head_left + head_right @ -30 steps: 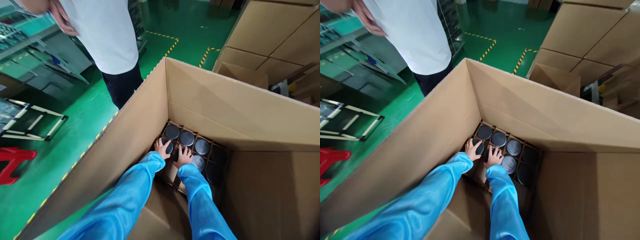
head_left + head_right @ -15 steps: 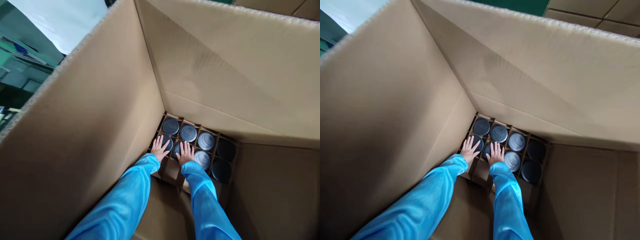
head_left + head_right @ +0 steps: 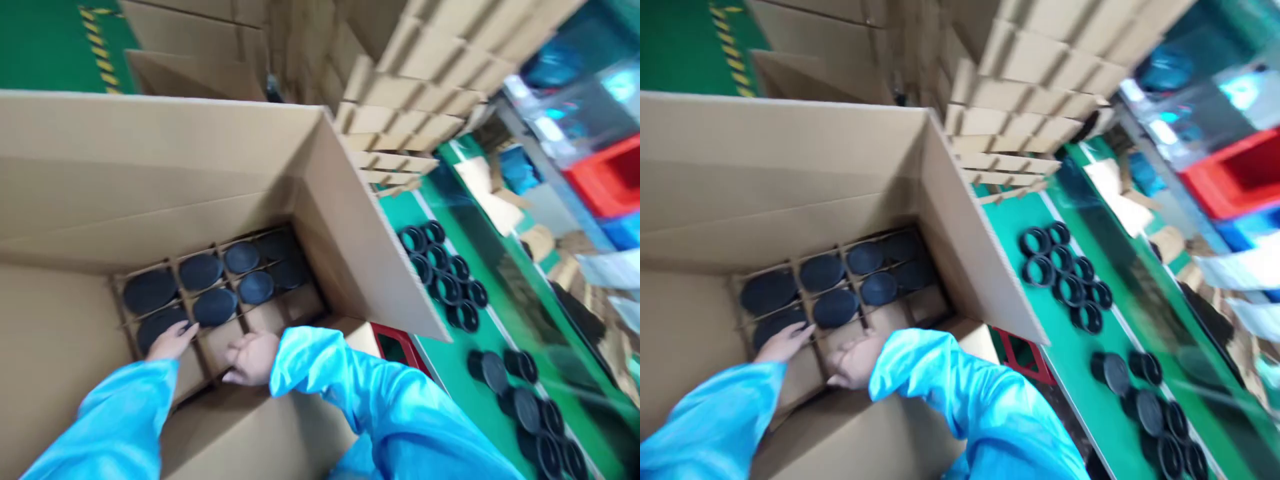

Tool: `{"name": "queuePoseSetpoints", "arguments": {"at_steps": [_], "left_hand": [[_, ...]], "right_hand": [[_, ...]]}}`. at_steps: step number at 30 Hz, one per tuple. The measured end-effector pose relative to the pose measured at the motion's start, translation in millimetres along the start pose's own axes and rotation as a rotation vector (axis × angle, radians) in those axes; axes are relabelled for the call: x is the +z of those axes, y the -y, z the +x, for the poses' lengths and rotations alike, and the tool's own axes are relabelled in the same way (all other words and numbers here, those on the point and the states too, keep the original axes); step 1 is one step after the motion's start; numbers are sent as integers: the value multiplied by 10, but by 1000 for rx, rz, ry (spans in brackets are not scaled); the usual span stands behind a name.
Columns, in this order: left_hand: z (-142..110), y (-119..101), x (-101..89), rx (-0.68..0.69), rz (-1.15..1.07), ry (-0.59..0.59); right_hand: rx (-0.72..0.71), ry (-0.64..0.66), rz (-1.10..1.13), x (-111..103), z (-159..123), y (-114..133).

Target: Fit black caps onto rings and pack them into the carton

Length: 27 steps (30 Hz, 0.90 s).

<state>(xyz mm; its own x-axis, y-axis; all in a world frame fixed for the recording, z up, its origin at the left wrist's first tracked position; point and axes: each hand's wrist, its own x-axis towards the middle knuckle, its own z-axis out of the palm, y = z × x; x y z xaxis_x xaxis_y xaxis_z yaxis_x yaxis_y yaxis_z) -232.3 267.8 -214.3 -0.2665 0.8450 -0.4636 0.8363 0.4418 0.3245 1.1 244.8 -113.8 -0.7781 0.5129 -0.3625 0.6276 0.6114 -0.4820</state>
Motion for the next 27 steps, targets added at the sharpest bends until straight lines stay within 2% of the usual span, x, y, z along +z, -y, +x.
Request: {"name": "queuePoseSetpoints", "arguments": {"at_steps": [2, 4, 5, 6, 7, 9, 10, 11, 12, 15, 18, 20, 22, 25, 27], "left_hand": [[-198, -344, -162, 28, -205, 16], [-596, -773, -336, 73, -327, -12], [-858, -1020, -407, 120, -341, -68], [-1147, -1287, -454, 183, -336, -156], [-1450, -1571, -464, 266, -323, -266], [-2047, -2176, -342, 492, -318, -453], [-2324, -2491, -203, 628, -323, -474], [-2580, -2811, -12, 761, -328, -443], [-2816, -3136, 226, 894, -326, -359], [-3449, -4128, 1140, 1197, -229, -18], [-4052, -5055, 2118, 1410, 35, 312], [-4392, -5561, 2665, 1474, 224, 452], [-4601, -5947, 3074, 1435, 366, 489], [-4672, -6269, 3446, 1301, 507, 507], [-4671, -6327, 3577, 1291, 533, 549]], "right_hand": [[-63, -117, 13, -128, -682, -84], [-69, -265, 63, -209, -1491, -211], [-35, -365, 107, -225, -1925, -303], [34, -481, 157, -223, -2369, -422], [169, -605, 201, -203, -2816, -570], [578, -814, 237, -113, -3710, -950], [811, -878, 229, -44, -4157, -1172], [984, -917, 222, 38, -4602, -1403], [1115, -940, 222, 134, -5045, -1630], [1383, -944, 253, 502, -6304, -2181], [1576, -865, 316, 952, -7241, -2432], [1625, -778, 366, 1252, -7564, -2476], [1599, -660, 374, 1533, -7664, -2466], [1516, -580, 279, 1889, -7635, -2344], [1505, -669, 237, 2026, -7648, -2206]]}}
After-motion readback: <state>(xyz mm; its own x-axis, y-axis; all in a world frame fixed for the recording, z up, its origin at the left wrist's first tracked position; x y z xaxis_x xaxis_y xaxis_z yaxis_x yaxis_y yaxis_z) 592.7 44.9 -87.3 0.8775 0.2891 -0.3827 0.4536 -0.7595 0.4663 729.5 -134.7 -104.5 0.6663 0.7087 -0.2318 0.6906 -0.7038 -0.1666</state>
